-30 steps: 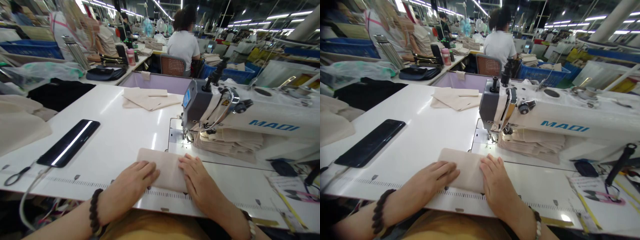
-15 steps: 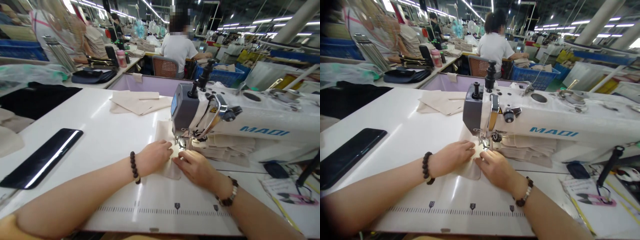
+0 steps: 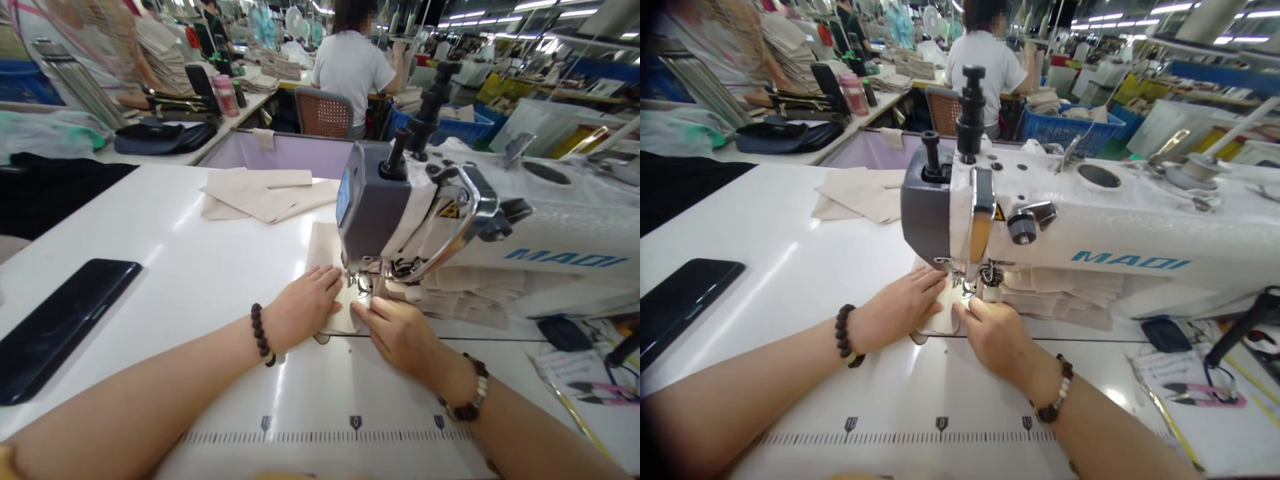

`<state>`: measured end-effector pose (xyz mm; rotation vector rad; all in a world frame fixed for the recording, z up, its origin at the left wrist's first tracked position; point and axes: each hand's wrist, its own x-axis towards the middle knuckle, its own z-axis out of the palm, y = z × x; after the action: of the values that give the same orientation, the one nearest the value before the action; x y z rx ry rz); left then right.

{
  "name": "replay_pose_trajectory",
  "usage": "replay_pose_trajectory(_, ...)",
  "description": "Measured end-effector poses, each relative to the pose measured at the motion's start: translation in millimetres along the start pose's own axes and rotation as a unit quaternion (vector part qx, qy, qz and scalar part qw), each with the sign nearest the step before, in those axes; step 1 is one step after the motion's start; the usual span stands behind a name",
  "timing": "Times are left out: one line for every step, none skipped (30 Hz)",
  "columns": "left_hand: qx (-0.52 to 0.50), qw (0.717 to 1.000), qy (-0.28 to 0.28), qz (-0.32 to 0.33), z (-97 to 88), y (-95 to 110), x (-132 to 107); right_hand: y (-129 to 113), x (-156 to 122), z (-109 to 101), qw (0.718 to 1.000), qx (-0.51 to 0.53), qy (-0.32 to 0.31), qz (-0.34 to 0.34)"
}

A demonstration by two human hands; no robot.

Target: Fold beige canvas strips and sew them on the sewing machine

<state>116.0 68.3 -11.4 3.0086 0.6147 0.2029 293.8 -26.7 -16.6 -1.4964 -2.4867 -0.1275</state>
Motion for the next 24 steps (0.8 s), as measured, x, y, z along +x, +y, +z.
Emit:
replay_pose_trajectory(-0.002,1.000,0.000,0.001,0.7,-0.6,0.5,-0.2,0.0,0.3,1.000,-0.003,-0.004,0.007)
replay_pose_trajectory(-0.004,1.000,-0.001,0.000,1.1,-1.2,0.9,-0.3,0.1,0.5,1.000,-0.005,-0.007,0.013)
replay_pose_trajectory(-0.006,1.000,0.000,0.001,1.1,-1.8,1.2,-0.3,0.2,0.8,1.000,-0.007,-0.009,0.017)
replay_pose_trajectory(-0.008,1.000,0.000,0.001,0.9,-2.4,1.5,-0.3,0.3,1.0,1.000,-0.007,-0.011,0.018)
replay_pose_trajectory(-0.009,1.000,0.002,0.003,0.6,-3.0,1.8,-0.2,0.5,1.2,1.000,-0.007,-0.010,0.019)
replay_pose_trajectory(-0.009,1.000,0.004,0.004,0.3,-3.5,2.1,-0.2,0.7,1.5,1.000,-0.006,-0.009,0.019)
replay_pose_trajectory(-0.010,1.000,0.006,0.005,0.1,-4.0,2.3,-0.1,0.8,1.7,1.000,-0.005,-0.009,0.019)
replay_pose_trajectory(-0.011,1.000,0.009,0.007,0.0,-4.4,2.5,0.0,0.9,1.9,1.000,-0.005,-0.008,0.020)
replay_pose_trajectory(-0.012,1.000,0.011,0.008,0.1,-4.7,2.6,0.0,0.9,2.0,1.000,-0.004,-0.008,0.021)
replay_pose_trajectory(-0.011,1.000,0.013,0.008,0.3,-4.8,2.6,-0.1,0.8,2.1,1.000,-0.004,-0.008,0.022)
replay_pose_trajectory(-0.010,1.000,0.014,0.007,0.5,-4.8,2.6,-0.2,0.6,2.2,1.000,-0.005,-0.007,0.023)
replay_pose_trajectory(-0.009,1.000,0.014,0.006,0.7,-4.7,2.5,-0.4,0.4,2.2,1.000,-0.005,-0.007,0.024)
replay_pose_trajectory(-0.008,1.000,0.012,0.005,0.9,-4.5,2.4,-0.6,0.3,2.3,1.000,-0.004,-0.007,0.026)
replay_pose_trajectory(-0.008,1.000,0.011,0.004,1.1,-4.3,2.3,-0.9,0.2,2.4,1.000,-0.003,-0.008,0.028)
replay_pose_trajectory(-0.007,1.000,0.010,0.003,1.3,-4.2,2.4,-1.3,0.2,2.7,0.999,-0.001,-0.011,0.032)
replay_pose_trajectory(-0.006,1.000,0.010,0.002,1.5,-4.3,2.5,-1.6,0.4,3.0,0.999,0.001,-0.013,0.036)
replay_pose_trajectory(-0.005,1.000,0.010,0.001,1.8,-4.6,2.8,-2.0,0.7,3.4,0.999,0.002,-0.015,0.040)
replay_pose_trajectory(-0.001,1.000,0.009,0.001,2.2,-5.0,3.2,-2.2,1.0,3.7,0.999,0.002,-0.017,0.044)
replay_pose_trajectory(0.004,1.000,0.008,0.000,2.4,-5.4,3.7,-2.4,1.3,4.0,0.999,0.000,-0.018,0.047)
replay_pose_trajectory(0.010,1.000,0.007,-0.002,2.4,-5.8,4.0,-2.4,1.4,4.0,0.999,-0.003,-0.018,0.050)
replay_pose_trajectory(0.018,1.000,0.006,-0.004,2.0,-6.0,4.1,-2.2,1.3,3.8,0.998,-0.006,-0.017,0.052)
replay_pose_trajectory(0.023,1.000,0.008,-0.005,1.1,-5.7,3.9,-1.8,1.0,3.3,0.998,-0.008,-0.015,0.052)
replay_pose_trajectory(0.025,1.000,0.011,-0.001,-0.4,-4.9,3.0,-1.2,0.4,2.5,0.999,-0.005,-0.009,0.046)
replay_pose_trajectory(0.020,1.000,0.012,0.010,-2.4,-3.5,1.6,-0.6,-0.4,1.5,1.000,0.002,-0.002,0.030)
